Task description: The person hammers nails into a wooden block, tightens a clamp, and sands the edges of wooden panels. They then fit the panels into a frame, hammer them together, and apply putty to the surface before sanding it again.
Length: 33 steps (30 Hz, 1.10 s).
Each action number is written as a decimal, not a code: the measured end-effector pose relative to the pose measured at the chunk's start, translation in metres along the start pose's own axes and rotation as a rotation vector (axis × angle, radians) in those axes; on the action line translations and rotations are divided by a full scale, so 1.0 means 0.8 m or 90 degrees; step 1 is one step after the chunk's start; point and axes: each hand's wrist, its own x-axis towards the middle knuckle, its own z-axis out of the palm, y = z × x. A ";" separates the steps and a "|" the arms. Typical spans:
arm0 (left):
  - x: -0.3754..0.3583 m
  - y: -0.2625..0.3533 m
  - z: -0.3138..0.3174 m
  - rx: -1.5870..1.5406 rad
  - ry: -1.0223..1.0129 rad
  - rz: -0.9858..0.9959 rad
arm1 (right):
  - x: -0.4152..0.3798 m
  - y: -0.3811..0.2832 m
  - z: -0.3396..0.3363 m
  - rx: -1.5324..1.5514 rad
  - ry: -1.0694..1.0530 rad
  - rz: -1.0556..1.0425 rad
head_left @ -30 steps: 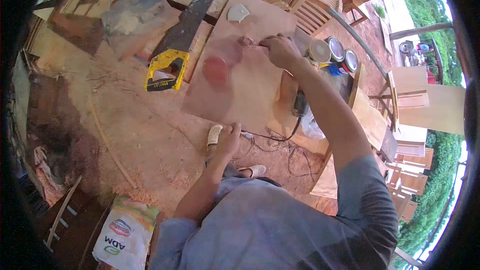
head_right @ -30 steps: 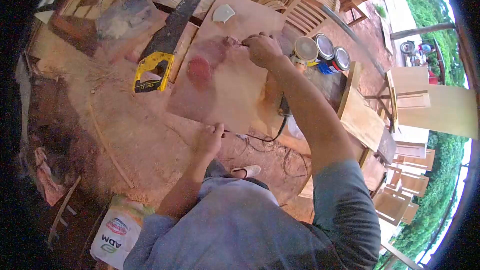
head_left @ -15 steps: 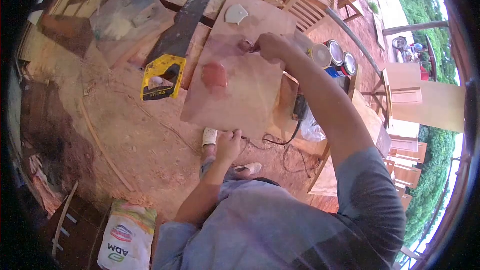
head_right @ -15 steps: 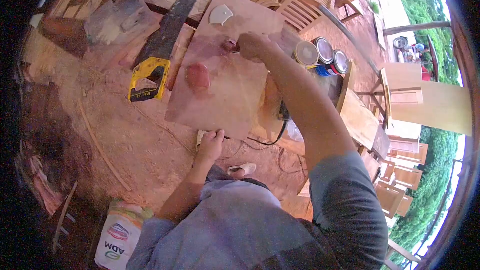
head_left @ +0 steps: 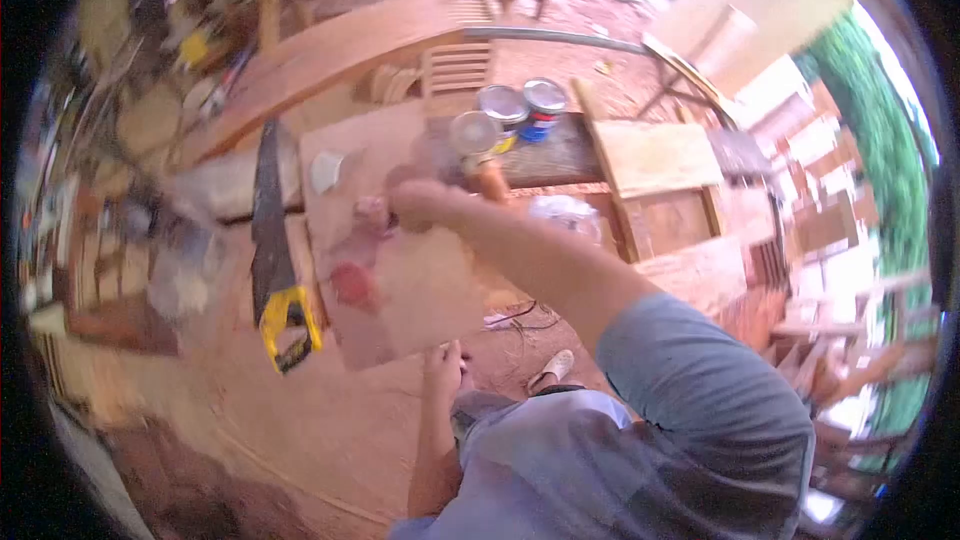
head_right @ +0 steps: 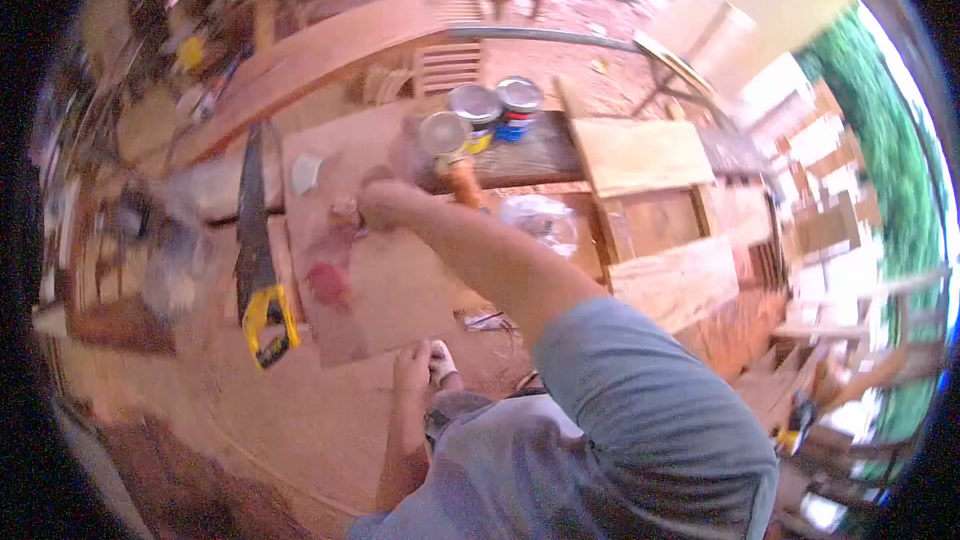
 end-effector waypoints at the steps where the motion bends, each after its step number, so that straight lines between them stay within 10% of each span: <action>1: -0.003 0.017 -0.011 0.028 -0.026 0.015 | -0.056 -0.018 -0.023 -0.024 -0.012 0.022; 3: -0.002 0.040 -0.019 0.140 -0.228 -0.097 | -0.153 0.007 0.005 0.452 0.211 -0.117; 9: 0.052 0.105 0.054 0.101 -0.220 0.076 | -0.542 0.052 0.132 1.353 0.493 0.191; 16: 0.050 0.227 0.245 0.207 -0.386 0.404 | -0.791 0.054 0.235 1.121 1.218 0.469; 19: 0.069 0.244 0.382 0.295 -0.470 0.578 | -0.798 0.085 0.251 0.744 1.098 0.783; 23: 0.117 0.218 0.528 0.511 -0.367 0.647 | -0.781 0.167 0.264 0.394 1.106 0.890; 27: 0.060 0.215 0.552 0.695 -0.230 0.634 | -0.753 0.230 0.290 0.163 1.196 0.876; 33: 0.058 0.220 0.547 0.777 -0.183 0.679 | -0.725 0.222 0.317 0.070 0.918 0.906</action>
